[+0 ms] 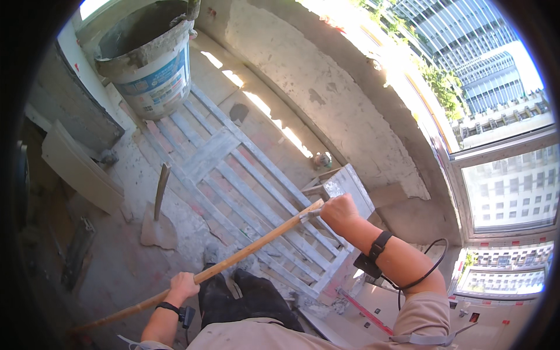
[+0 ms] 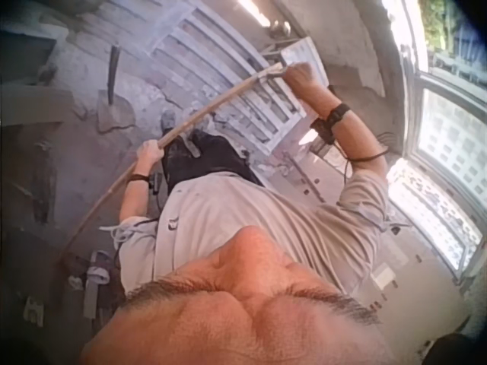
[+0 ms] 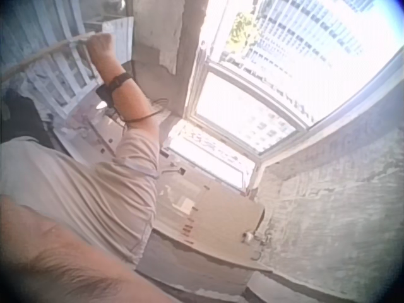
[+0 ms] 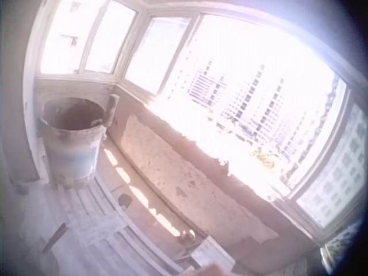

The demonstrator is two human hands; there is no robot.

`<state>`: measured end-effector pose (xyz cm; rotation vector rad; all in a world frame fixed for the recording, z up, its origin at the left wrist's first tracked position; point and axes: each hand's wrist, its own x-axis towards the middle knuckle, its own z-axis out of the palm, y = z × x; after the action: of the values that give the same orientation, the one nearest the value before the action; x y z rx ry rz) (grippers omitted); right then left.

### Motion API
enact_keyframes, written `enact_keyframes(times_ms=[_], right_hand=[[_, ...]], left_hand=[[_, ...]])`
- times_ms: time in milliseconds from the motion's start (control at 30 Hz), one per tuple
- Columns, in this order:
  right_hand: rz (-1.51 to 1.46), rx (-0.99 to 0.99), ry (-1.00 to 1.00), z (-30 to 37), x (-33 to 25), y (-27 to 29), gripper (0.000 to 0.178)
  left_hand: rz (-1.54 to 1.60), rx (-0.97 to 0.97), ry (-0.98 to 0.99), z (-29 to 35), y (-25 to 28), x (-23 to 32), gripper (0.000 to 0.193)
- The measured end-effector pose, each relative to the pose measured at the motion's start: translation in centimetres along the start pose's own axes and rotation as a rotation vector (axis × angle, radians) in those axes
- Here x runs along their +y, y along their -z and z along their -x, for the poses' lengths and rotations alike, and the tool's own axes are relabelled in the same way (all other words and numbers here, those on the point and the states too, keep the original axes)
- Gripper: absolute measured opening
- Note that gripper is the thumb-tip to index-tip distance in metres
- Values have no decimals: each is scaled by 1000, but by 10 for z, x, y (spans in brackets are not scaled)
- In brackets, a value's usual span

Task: Checking wall alignment using a wooden board and hammer, then scraping debris from the floor with a shovel.

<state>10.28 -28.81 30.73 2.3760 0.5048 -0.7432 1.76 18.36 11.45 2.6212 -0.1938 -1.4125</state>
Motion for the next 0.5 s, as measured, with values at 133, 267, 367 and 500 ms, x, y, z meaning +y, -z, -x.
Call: enact_keyframes(times_ms=[133, 267, 367, 500], right_hand=[[41, 121, 51, 8, 4, -13, 8], [75, 210, 76, 17, 13, -29, 8], [107, 343, 127, 18, 19, -37, 9], [95, 340, 153, 20, 25, -43, 9]], left_hand=[[11, 42, -44, 1, -2, -5, 28], [11, 42, -67, 1, 0, -7, 28], [11, 57, -86, 1, -1, -8, 27], [47, 92, -87, 0, -7, -8, 26]])
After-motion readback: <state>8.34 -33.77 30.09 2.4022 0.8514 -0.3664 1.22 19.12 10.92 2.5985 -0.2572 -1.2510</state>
